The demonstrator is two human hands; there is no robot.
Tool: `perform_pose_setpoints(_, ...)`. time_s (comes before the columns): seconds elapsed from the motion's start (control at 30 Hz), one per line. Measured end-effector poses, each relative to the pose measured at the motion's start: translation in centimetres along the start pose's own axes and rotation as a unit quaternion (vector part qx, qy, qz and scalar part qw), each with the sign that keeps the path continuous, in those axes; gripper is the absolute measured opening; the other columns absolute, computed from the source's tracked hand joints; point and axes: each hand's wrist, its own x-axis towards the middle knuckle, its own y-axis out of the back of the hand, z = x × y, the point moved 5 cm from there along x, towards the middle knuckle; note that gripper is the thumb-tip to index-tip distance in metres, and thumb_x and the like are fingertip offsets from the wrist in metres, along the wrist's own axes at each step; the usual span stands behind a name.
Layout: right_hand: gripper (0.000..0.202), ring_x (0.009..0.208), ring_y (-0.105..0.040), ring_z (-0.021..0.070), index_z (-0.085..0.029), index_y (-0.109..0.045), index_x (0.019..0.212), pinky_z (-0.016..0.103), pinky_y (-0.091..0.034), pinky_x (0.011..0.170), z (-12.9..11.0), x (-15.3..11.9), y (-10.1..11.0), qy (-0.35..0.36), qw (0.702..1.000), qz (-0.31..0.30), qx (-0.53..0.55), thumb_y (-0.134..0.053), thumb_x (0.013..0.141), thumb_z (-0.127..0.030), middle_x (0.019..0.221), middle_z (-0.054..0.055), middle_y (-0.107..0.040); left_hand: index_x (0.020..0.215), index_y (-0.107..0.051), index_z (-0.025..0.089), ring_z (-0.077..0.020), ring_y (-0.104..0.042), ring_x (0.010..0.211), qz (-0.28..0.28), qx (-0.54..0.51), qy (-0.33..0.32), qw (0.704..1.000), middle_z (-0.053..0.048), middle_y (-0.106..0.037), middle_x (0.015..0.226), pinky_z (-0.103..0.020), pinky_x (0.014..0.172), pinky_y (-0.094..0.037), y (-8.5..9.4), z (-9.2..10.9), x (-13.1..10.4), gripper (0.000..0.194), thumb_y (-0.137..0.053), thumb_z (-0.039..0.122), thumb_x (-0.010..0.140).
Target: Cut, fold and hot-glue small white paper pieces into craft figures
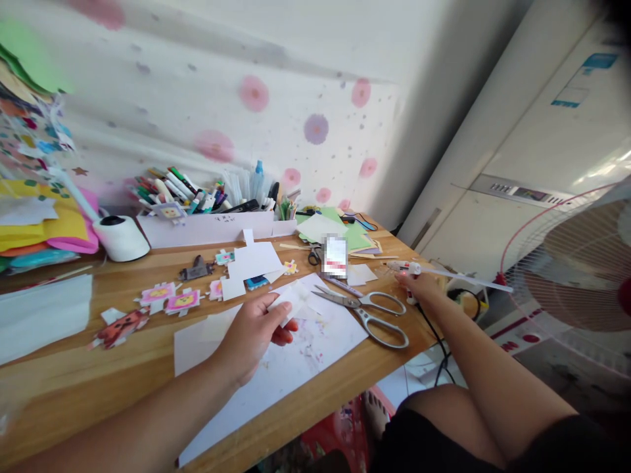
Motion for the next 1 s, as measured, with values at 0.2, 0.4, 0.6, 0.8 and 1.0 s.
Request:
perform_pose_setpoints(0.2, 0.028, 0.068, -0.06, 0.0191, -0.013, -0.065, 0.067, 0.031, -0.044, 0.062, 0.1, -2.5, 2.4, 0.063, 0.995, -0.001, -0.072, -0.062, 0.081, -0.037, 0.069, 0.006, -0.064, 0.075, -0.054, 0.015, -0.0091, -0.057, 0.048, -0.013, -0.016, -0.003, 1.0, 0.001, -0.062, 0.059, -0.02, 0.046, -0.044, -0.3, 0.1, -0.3, 0.02, -0.058, 0.034, 0.079)
perform_pose_setpoints(0.4, 0.036, 0.057, -0.053, 0.0172, -0.017, -0.061, 0.055, 0.029, -0.034, 0.054, -4.8, -8.9, 3.9, 0.16, 0.984, 0.044, -0.064, -0.052, 0.081, -0.04, 0.056, 0.004, -0.061, 0.068, -0.051, 0.015, -0.0093, -0.056, 0.049, -0.078, -0.056, 0.001, 0.995, 0.0, -0.061, 0.057, -0.02, 0.047, -0.044, -1.1, 0.4, -1.0, 0.022, -0.059, 0.032, 0.08)
perform_pose_setpoints(0.6, 0.026, 0.059, -0.055, 0.013, -0.017, -0.065, 0.085, 0.026, -0.046, 0.056, -13.6, -17.2, -1.1, 0.299, 0.88, -0.225, 0.293, -0.06, 0.076, -0.04, 0.071, 0.003, -0.064, 0.076, -0.059, 0.013, -0.0091, -0.054, 0.049, -0.145, -0.072, 0.006, 0.987, -0.001, -0.061, 0.058, -0.02, 0.047, -0.046, -2.0, 0.5, -1.5, 0.021, -0.06, 0.033, 0.08)
perform_pose_setpoints(0.8, 0.023, 0.059, -0.059, 0.0098, -0.015, -0.065, 0.074, 0.022, -0.049, 0.057, -16.4, -19.4, -3.5, 0.246, 0.755, -0.366, 0.485, -0.071, 0.072, -0.037, 0.065, 0.0, -0.064, 0.079, -0.062, 0.012, -0.009, -0.055, 0.05, -0.149, -0.07, -0.002, 0.986, -0.001, -0.061, 0.058, -0.018, 0.047, -0.046, -2.0, 0.7, -1.4, 0.019, -0.06, 0.031, 0.081)
perform_pose_setpoints(1.0, 0.026, 0.054, -0.062, 0.0096, -0.013, -0.065, 0.071, 0.022, -0.051, 0.055, -16.5, -19.2, -4.2, 0.185, 0.697, -0.442, 0.534, -0.076, 0.069, -0.036, 0.067, 0.004, -0.069, 0.074, -0.06, 0.012, -0.0087, -0.054, 0.048, -0.152, -0.061, -0.008, 0.987, 0.0, -0.06, 0.055, -0.018, 0.045, -0.046, -1.9, 0.9, -1.3, 0.019, -0.061, 0.03, 0.08)
